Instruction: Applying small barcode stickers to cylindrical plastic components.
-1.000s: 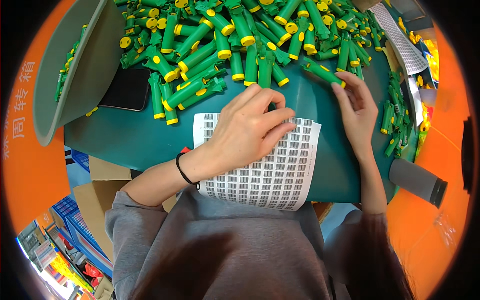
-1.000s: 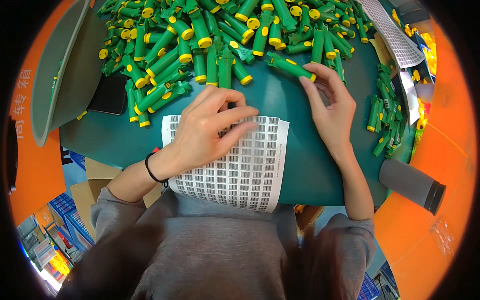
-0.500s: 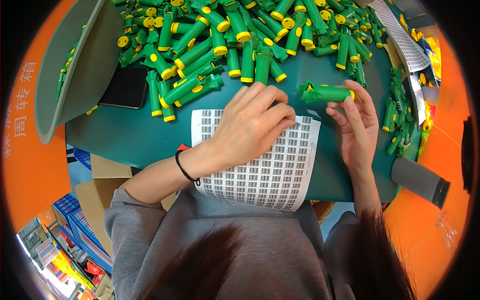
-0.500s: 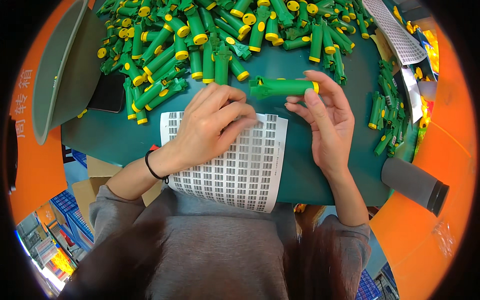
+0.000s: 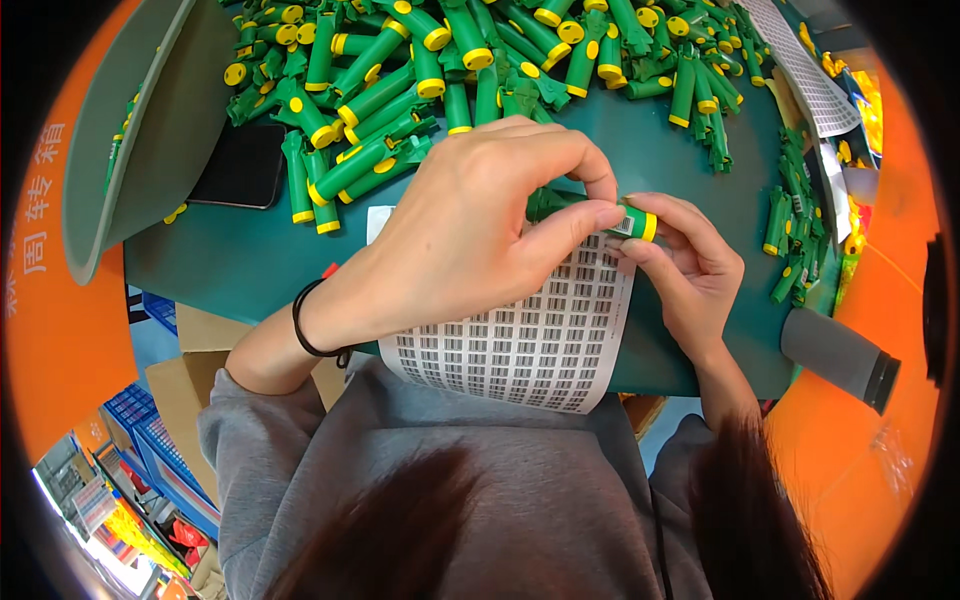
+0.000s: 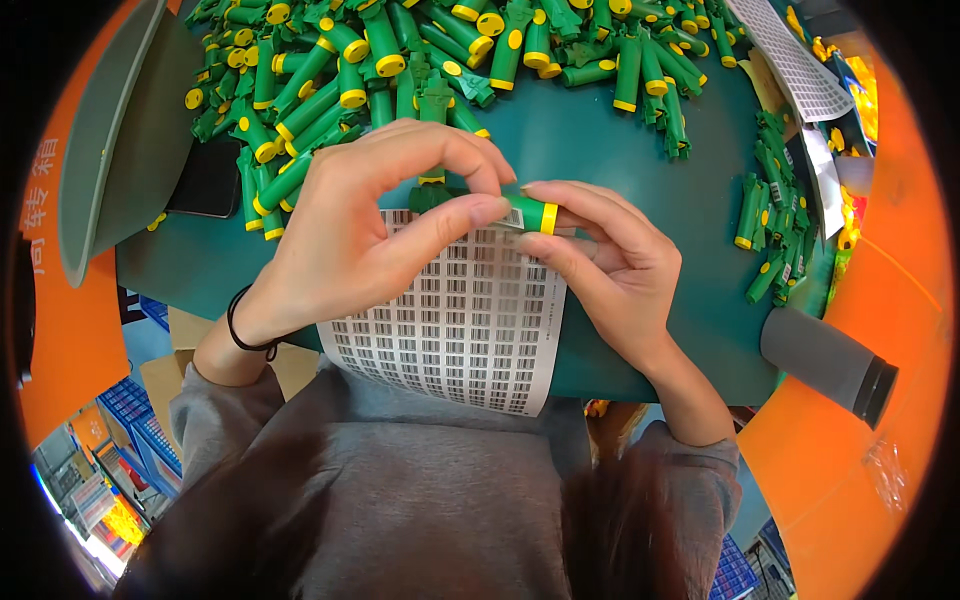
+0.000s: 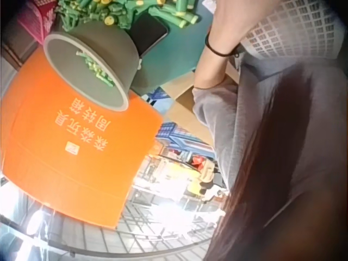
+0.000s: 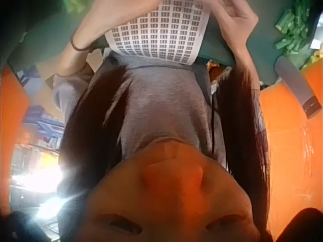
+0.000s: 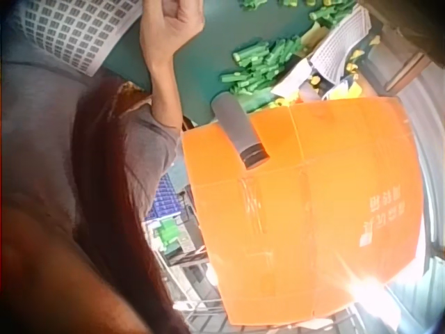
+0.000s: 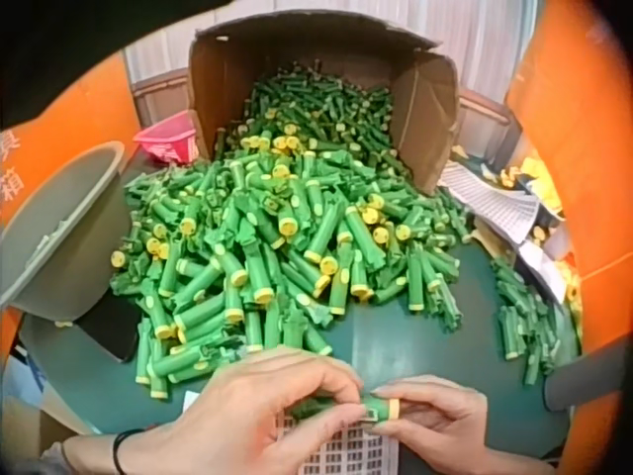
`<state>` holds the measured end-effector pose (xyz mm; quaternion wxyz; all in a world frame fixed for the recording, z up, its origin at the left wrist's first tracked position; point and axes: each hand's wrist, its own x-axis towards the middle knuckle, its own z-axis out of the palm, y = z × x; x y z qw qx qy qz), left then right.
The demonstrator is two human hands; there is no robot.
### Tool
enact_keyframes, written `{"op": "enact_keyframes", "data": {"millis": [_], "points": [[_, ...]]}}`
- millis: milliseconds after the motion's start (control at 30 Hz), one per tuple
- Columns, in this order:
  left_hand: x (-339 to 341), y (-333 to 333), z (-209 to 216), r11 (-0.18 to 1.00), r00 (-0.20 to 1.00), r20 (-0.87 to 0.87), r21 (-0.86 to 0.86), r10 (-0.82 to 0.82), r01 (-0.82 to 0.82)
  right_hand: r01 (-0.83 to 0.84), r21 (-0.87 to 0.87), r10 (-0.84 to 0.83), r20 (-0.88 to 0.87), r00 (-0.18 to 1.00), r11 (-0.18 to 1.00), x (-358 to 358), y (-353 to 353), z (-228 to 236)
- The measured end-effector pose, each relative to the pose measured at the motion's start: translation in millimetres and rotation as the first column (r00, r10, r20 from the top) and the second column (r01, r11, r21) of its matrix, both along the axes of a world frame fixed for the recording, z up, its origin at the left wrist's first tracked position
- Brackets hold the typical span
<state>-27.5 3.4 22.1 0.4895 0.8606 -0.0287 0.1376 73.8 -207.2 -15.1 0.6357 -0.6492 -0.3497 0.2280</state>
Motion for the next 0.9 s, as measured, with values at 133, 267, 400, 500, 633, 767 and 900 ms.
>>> {"op": "enact_keyframes", "data": {"millis": [133,267,400,500,633,767,900], "points": [[-1,-3,3,0.999,0.997,-0.075,-0.040,-0.013,0.010,-0.036,-0.032,0.040,0.129,0.991,0.999,0,-2,3],[-2,-5,4,1.000,0.998,-0.059,-0.019,-0.001,0.000,-0.056,-0.041,0.060,0.104,0.993,0.998,2,-3,0],[-2,-6,3,1.000,0.998,-0.051,-0.005,0.021,-0.021,-0.047,-0.039,0.051,0.110,0.993,0.998,1,-2,3],[-1,-8,4,1.000,0.996,-0.087,-0.002,0.026,-0.026,-0.037,-0.035,0.041,0.096,0.995,0.999,1,-3,1],[-1,-10,5,0.999,0.996,-0.083,0.030,0.039,-0.036,-0.025,-0.005,0.025,-0.021,0.999,1.000,-2,-4,2],[-2,-6,-2,0.986,0.981,-0.193,-0.165,-0.011,-0.021,-0.077,-0.031,0.081,0.182,0.980,0.997,-2,-3,4],[-4,-11,-8,0.956,0.907,-0.394,-0.293,-0.149,0.030,-0.102,-0.019,0.103,0.135,0.985,0.995,-1,-2,6]]}}
